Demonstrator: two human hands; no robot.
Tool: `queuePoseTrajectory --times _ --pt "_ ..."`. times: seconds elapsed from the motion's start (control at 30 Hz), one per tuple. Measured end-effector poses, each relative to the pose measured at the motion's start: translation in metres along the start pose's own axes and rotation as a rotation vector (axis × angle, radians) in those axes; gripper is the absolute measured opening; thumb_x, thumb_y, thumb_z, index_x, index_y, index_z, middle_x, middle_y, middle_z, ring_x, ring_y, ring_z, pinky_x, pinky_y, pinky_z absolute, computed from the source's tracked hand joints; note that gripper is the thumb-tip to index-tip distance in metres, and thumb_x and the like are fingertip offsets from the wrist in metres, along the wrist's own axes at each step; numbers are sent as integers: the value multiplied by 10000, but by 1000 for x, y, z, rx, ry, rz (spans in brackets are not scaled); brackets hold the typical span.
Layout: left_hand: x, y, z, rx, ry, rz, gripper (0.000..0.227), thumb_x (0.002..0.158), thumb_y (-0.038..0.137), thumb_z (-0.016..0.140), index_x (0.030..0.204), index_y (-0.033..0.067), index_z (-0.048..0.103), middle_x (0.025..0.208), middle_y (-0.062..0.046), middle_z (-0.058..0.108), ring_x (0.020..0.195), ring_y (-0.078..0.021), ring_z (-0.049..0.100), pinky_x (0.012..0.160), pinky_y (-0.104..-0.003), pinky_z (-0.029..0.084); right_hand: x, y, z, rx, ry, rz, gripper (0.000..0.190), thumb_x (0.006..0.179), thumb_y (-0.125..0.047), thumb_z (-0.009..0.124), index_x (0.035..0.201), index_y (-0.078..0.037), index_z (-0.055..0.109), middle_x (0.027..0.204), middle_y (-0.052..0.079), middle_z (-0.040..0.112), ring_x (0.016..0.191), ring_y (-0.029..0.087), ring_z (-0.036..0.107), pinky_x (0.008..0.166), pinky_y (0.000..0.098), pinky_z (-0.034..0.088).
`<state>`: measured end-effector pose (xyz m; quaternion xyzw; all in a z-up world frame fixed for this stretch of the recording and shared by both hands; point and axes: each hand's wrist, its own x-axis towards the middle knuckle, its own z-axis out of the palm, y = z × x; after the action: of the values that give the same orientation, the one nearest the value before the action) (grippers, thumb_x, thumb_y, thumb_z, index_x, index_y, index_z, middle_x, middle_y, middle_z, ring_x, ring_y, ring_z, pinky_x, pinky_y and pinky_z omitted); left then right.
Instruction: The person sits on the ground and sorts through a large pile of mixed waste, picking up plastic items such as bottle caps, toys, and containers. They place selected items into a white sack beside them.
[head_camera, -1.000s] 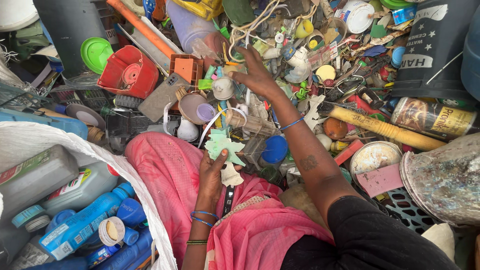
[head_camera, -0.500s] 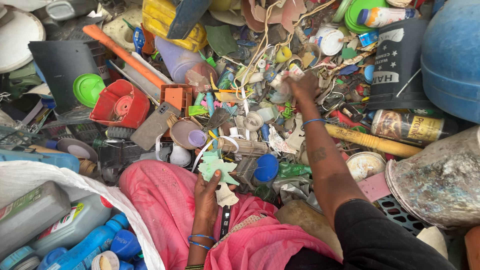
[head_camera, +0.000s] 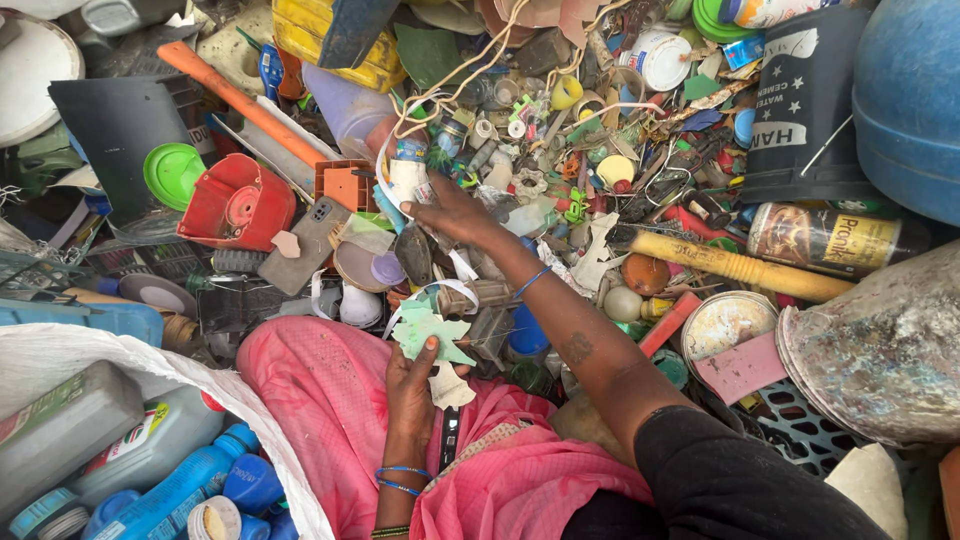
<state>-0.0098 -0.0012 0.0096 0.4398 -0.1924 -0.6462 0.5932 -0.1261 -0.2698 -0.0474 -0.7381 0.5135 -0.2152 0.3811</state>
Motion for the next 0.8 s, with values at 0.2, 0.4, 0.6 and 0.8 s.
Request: queuePoseTrajectory --times 0.2,0.4,0.6,0.8 --pt "0 0 -3 -25 -11 -4 483 940 181 675 1345 -6 488 1122 -211 720 892 -279 759 660 -374 664 -25 1 -72 -136 16 21 629 895 -669 540 1374 -267 608 1311 90 700 1171 296 665 986 424 487" --pt "3 -2 -7 -51 -13 -14 451 943 180 672 1323 -1 508 1108 -199 723 888 -271 765 655 -365 663 -57 67 -166 -466 253 249 373 941 -497 653 1195 -233 724 1081 114 755 1021 324 708 841 461 539" --pt "3 -2 -9 -63 -42 -15 419 958 195 673 1308 11 535 1068 -209 739 834 -250 760 631 -342 650 -78 150 -194 -713 347 513 427 867 -397 722 1241 -192 689 1163 166 719 1064 369 677 860 505 522" --pt "2 -2 -11 -51 -54 -18 411 962 211 667 1301 17 540 1061 -219 750 812 -233 764 629 -330 647 -80 180 -164 -644 413 337 433 842 -288 753 1261 -191 700 1219 152 665 1086 382 667 890 506 536"
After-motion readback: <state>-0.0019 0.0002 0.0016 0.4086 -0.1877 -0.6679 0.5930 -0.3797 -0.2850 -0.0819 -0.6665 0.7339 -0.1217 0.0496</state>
